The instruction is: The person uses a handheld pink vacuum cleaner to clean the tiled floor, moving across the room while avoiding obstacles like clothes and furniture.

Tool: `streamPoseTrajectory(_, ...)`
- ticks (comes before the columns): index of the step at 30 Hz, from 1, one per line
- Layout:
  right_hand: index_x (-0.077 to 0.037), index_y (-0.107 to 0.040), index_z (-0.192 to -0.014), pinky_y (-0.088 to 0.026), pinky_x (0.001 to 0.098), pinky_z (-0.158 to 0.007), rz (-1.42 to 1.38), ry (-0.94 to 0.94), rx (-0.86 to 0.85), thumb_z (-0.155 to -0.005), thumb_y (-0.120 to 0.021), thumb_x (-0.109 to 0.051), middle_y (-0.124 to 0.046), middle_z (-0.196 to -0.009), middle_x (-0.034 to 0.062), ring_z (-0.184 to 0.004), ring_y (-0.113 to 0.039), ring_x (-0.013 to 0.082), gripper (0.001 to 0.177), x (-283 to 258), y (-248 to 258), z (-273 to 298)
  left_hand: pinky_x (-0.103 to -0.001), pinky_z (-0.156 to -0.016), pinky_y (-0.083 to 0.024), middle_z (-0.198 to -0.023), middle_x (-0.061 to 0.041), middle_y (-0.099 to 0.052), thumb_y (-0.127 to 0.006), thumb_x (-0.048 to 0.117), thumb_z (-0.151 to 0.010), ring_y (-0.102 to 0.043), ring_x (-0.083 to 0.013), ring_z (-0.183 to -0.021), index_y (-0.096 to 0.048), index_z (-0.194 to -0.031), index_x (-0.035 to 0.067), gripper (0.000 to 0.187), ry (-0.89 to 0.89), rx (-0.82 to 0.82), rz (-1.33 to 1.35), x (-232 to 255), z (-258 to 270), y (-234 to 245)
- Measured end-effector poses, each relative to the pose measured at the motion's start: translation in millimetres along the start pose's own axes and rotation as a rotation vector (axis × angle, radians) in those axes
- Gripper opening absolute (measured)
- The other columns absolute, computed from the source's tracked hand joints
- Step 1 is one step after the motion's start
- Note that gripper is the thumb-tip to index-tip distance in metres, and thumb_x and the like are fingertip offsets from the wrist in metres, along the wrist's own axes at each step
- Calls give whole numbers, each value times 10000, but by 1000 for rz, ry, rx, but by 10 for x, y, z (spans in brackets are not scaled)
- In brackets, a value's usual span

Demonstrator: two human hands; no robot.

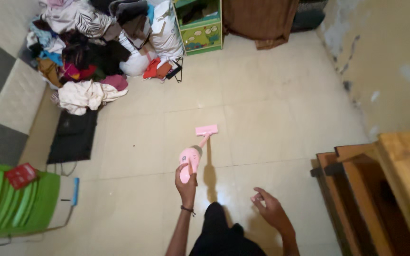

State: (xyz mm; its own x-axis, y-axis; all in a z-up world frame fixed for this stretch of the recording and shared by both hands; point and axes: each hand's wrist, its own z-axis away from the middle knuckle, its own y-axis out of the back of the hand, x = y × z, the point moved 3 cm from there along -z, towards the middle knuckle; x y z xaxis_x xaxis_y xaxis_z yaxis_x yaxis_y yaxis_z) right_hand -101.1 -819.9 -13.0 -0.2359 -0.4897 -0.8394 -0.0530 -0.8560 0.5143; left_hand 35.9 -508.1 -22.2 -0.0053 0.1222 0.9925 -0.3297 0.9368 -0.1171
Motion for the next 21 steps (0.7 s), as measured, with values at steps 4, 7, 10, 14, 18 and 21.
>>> streamPoseTrajectory(4, -53, -619, -1329, -560, 346, -875, -254, 62, -134, -944, -671, -283, -743, -983, 123, -951, -708, 228, 451, 42, -56, -750, -255, -442, -351, -906, -32, -635, -664, -133, -711, -480, -89, -553, -646, -1149, 39, 471, 65, 162, 61, -82, -211, -99)
streamPoseTrajectory(7, -69, -622, -1312, -559, 325, -890, -47, 61, -138, -925, -697, -321, -772, -987, 85, -960, -744, 190, 467, -74, -5, -1344, -258, -445, -352, -755, -75, -607, -677, -143, -728, -479, -109, -519, -656, -1160, 42, 471, 95, 152, 52, -141, -564, -242)
streamPoseTrajectory(10, -78, -616, -1332, -564, 330, -878, -14, -14, -162, -943, -672, -336, -770, -992, 91, -951, -724, 198, 470, -100, 36, -2113, -256, -449, -351, -751, -63, -587, -673, -142, -739, -473, -104, -520, -653, -1159, 32, 455, 93, 133, 25, -133, -1162, -547)
streamPoseTrajectory(14, -79, -609, -1333, -576, 345, -870, 17, -43, -162, -920, -699, -354, -758, -1022, 110, -944, -719, 216, 504, -243, 7, -3323, -268, -427, -339, -754, -62, -602, -647, -142, -725, -458, -118, -492, -653, -1138, 26, 445, 73, 131, 30, -35, -2363, -1144)
streamPoseTrajectory(18, -73, -596, -1360, -572, 357, -893, 83, 56, -234, -969, -647, -363, -744, -1090, 124, -974, -708, 240, 490, -825, 165, -4463, -249, -446, -372, -793, -26, -609, -662, -90, -787, -475, -93, -530, -652, -1157, 47, 396, 44, 37, 34, 51, -3694, -1763)
streamPoseTrajectory(21, -51, -590, -1349, -547, 394, -934, 63, 169, -209, -974, -662, -356, -695, -1232, 153, -1111, -683, 264, 489, -1472, 364, -5049, -258, -433, -389, -773, -42, -620, -709, -95, -737, -507, -97, -535, -664, -1147, 50, 436, -1, -54, -31, 83, -4423, -2167)
